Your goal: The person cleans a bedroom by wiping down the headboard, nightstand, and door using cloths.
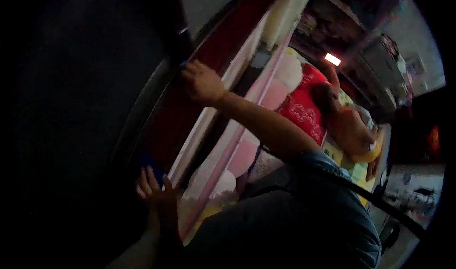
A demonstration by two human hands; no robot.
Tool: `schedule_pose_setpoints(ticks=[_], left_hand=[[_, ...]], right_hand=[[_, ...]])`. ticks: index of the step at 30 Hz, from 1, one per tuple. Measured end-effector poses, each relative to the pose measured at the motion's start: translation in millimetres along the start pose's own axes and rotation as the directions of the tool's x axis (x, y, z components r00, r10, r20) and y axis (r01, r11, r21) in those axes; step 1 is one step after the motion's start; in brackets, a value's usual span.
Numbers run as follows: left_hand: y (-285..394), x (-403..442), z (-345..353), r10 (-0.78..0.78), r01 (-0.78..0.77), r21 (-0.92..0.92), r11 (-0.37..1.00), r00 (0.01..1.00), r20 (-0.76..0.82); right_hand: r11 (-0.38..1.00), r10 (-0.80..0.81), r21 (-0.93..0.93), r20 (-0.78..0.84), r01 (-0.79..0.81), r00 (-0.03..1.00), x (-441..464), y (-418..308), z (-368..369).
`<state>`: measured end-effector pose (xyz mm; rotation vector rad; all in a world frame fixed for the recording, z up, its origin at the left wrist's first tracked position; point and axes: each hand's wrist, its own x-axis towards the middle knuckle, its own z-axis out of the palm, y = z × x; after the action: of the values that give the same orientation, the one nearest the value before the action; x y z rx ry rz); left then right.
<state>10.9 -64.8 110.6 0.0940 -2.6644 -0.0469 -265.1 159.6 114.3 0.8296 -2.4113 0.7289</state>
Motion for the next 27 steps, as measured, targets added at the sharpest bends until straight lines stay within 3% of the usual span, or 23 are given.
schedule_pose_setpoints(ticks=[2,6,10,12,15,20,24,27], left_hand=[[-9,4,-9,-0.098,0.092,0.078,0.993,0.992,0.076],[-6,10,-4,-0.114,0.11,0.091,0.99,0.993,0.038],[-4,9,-4,-0.12,0.118,0.152,0.981,0.993,0.007],[-1,11,-9,-0.104,0.106,0.185,0.977,0.994,-0.022],[4,13,-12,-0.134,0.128,0.217,0.968,0.991,0.013],[2,14,-19,-0.047,0.051,0.073,0.996,0.998,-0.051],[3,13,-28,-0.072,0.07,0.03,0.997,0.996,0.049],[14,17,-27,-0.135,0.134,0.012,0.991,0.988,0.076]], right_hand=[[1.0,0.011,-0.027,0.117,-0.008,0.993,8,-16,-4],[0.995,-0.058,0.078,-0.04,0.061,0.998,15,-16,-2],[0.99,-0.039,0.134,-0.037,0.044,0.999,15,-16,-5],[0.992,-0.085,0.087,-0.11,0.095,0.99,16,-15,-4],[0.99,-0.027,0.14,-0.002,0.027,1.0,15,-16,-11],[0.952,0.031,0.305,-0.096,0.0,0.995,12,-13,-26],[0.909,0.147,0.404,-0.087,-0.1,0.985,-32,-5,-83],[0.939,0.147,0.324,-0.076,-0.115,0.986,-92,20,-124]])
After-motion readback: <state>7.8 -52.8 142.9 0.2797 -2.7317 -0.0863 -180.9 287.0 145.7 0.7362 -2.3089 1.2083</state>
